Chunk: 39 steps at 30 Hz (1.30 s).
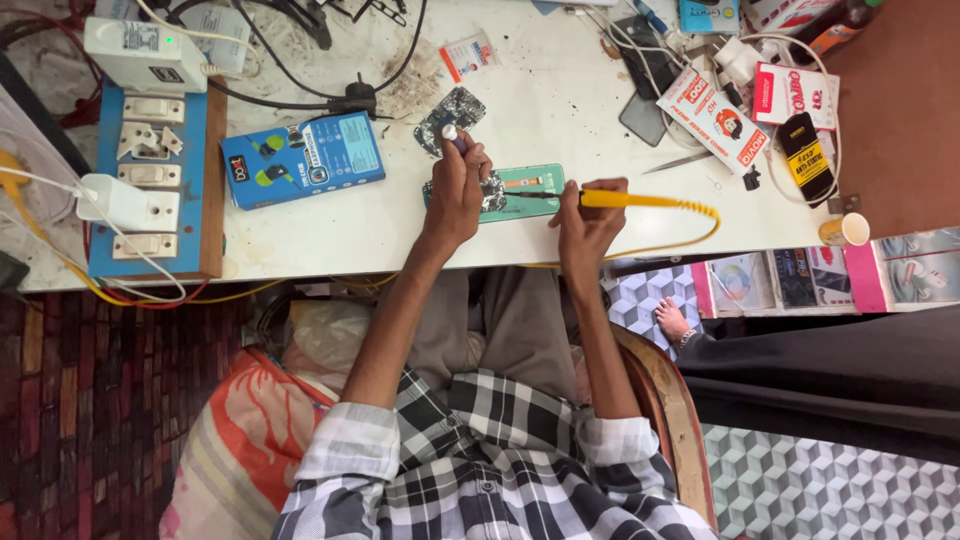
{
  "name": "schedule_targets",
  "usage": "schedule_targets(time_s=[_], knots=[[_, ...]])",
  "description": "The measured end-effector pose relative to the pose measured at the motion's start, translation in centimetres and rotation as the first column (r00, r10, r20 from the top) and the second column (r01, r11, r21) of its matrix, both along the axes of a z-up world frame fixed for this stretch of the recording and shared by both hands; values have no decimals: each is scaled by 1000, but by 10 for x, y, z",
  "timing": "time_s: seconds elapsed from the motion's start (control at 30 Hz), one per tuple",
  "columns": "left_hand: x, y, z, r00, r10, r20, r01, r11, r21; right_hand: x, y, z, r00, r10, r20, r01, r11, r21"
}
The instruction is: The person solders a green circuit board using a soldering iron and solder wire. They repeatedly apply solder to various points on the board while holding it steady with their other hand.
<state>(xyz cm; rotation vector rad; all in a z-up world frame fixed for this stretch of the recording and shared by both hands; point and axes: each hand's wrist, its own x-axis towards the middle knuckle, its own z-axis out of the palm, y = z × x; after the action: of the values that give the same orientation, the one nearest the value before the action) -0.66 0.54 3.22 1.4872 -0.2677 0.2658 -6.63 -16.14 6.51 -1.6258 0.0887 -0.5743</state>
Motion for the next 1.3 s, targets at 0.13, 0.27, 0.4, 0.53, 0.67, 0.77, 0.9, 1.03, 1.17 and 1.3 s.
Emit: schedule_targets(time_s=[0.13,0.27,0.4,0.53,0.67,0.77,0.9,1.03,1.17,1.3], knots=[[-2,0,-4,999,-10,-35,10,1000,-7,1,5,17,998,-47,-45,35,972,-233],[0,-2,-4,999,1,-48,-2,1000,-13,-2,15,27,997,-45,-55,20,916,-400],[1,0,-3,1000,6,-21,-7,1000,-7,5,22,35,998,-70,-5,53,801,-597],[-6,0,-4,1000,2,-17,-2,1000,9,10,18,40,991,-135,-4,98,734,-672],[-3,0,-3,999,19,-48,-18,999,28,0,18,38,990,-140,7,108,728,-677],[0,-1,-4,998,55,-17,-55,998,6,-14,18,28,992,-95,-83,72,965,-252],[1,-1,-8,998,55,4,-55,998,8,-16,3,13,973,-59,-223,129,940,316],[2,-4,-9,998,59,-31,-60,998,-21,-22,-15,-7,979,-61,-196,133,914,382],[2,-3,-9,998,58,-17,-58,998,-4,-24,-19,-18,993,-62,-105,69,995,72],[1,-1,-12,999,50,-4,-50,999,-7,-30,-19,-19,977,213,5,-212,966,149]])
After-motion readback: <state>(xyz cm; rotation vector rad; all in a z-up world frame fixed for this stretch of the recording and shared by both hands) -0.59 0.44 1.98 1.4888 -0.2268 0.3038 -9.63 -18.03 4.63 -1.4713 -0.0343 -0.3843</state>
